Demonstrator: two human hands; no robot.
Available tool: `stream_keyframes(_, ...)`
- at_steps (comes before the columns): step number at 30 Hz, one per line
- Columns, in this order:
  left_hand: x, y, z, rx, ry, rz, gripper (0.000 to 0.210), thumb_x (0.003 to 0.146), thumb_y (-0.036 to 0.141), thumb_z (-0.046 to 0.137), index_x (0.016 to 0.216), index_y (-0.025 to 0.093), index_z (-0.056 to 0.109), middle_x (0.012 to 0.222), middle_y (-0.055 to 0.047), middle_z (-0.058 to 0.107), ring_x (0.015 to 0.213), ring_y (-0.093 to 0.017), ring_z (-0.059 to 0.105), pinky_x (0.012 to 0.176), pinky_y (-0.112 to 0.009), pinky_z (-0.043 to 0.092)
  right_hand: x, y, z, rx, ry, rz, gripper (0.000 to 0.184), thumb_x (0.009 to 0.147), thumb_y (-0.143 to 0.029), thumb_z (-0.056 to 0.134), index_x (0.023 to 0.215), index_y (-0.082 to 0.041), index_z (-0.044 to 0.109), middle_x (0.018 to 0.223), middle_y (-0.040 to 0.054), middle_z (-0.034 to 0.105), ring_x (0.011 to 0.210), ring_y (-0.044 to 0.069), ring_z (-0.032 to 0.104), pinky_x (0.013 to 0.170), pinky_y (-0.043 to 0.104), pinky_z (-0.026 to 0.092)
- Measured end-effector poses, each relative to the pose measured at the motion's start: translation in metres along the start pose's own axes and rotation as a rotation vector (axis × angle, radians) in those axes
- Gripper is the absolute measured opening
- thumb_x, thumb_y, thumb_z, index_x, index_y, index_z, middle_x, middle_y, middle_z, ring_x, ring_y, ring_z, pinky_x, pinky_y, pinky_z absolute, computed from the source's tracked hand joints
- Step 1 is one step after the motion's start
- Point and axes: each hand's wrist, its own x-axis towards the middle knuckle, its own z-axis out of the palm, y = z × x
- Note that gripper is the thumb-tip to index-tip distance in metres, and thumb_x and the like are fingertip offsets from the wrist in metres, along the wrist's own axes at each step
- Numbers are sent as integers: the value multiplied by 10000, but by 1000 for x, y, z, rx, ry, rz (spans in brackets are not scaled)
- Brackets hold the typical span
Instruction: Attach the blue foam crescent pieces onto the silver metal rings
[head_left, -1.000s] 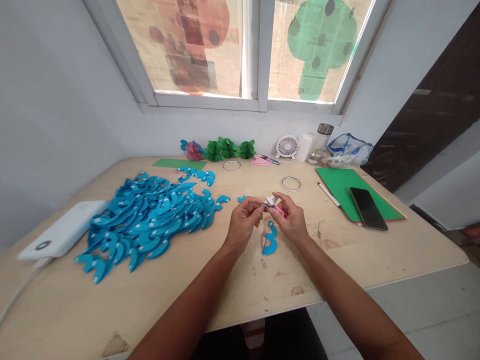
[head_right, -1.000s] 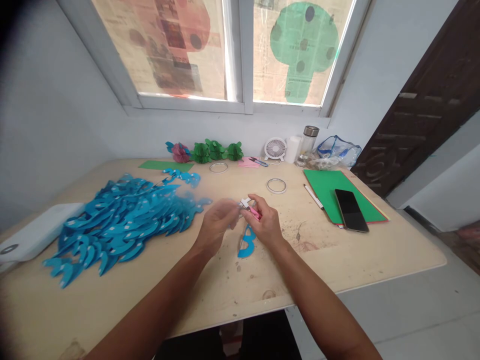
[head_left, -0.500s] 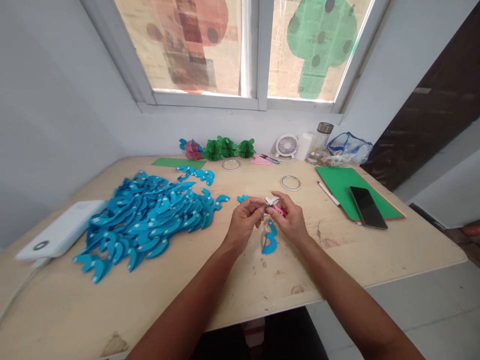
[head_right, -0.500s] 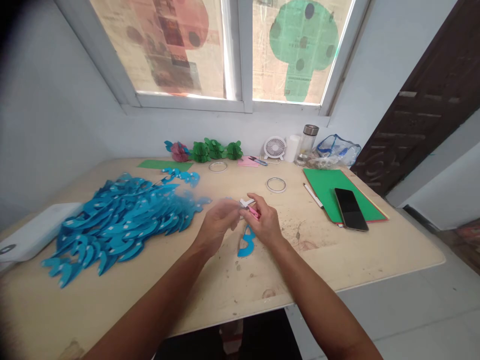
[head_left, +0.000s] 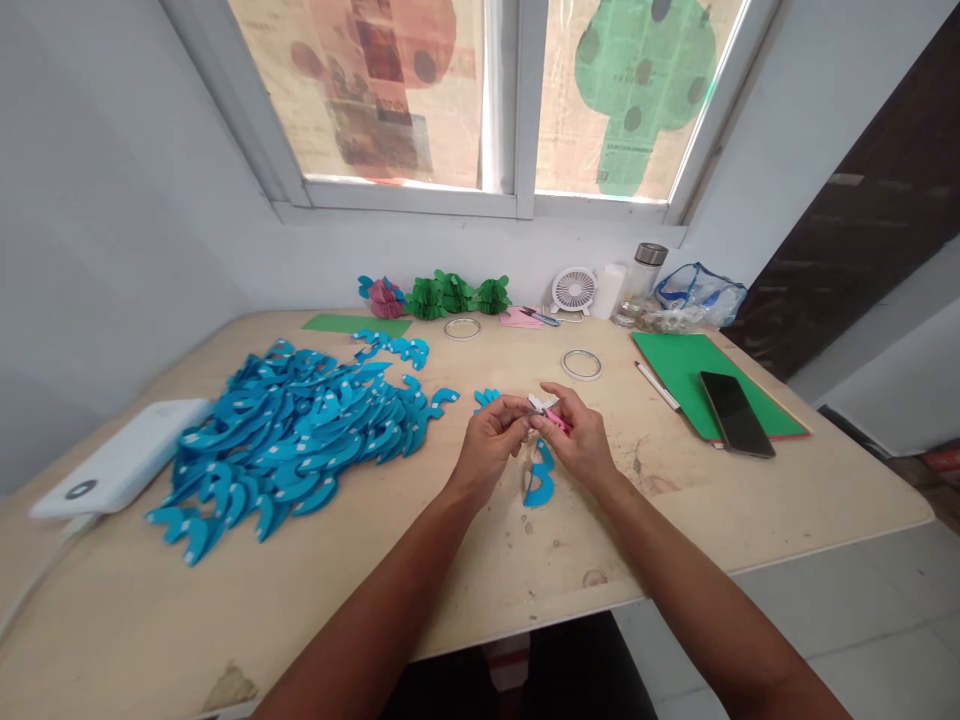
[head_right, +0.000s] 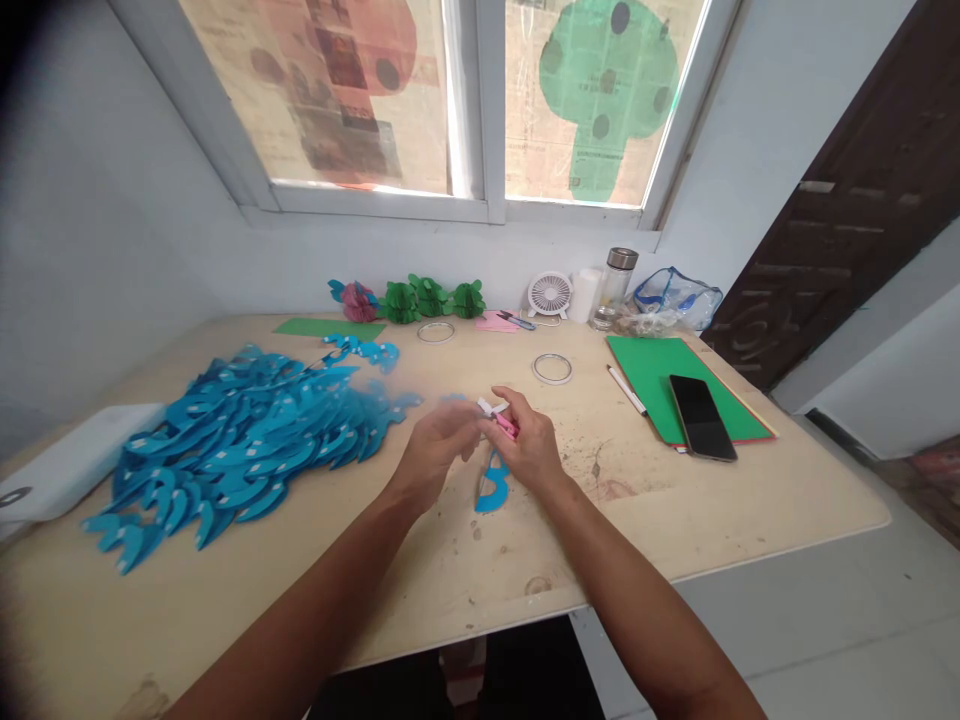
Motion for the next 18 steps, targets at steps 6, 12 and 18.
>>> stream_keyframes(6,-1,1,1,-1,-2,6,148,699,264,658,792,160,609,588,33,531,492,-63,412,433,-185,303,0,0,0,-6,4,-13,434,781,-370,570,1160,-164,522,597,-53,478,509,88,421,526,195,364)
stream_keyframes(12,-1,1,2,-15,10,-1,163,685,273,672,786,160,613,600,31,540,492,-62,415,433,-186,307,0,-1,0,-3,10,-11,417,784,-369,567,1144,-162,532,589,-54,462,505,90,416,524,196,363)
stream_keyframes(18,0,0,1,-33,8,-14,193,661,293,692,780,159,620,587,30,539,484,-63,418,430,-188,305,0,-1,1,-11,24,-29,402,793,-365,558,1139,-162,532,574,-59,438,504,91,409,521,195,358)
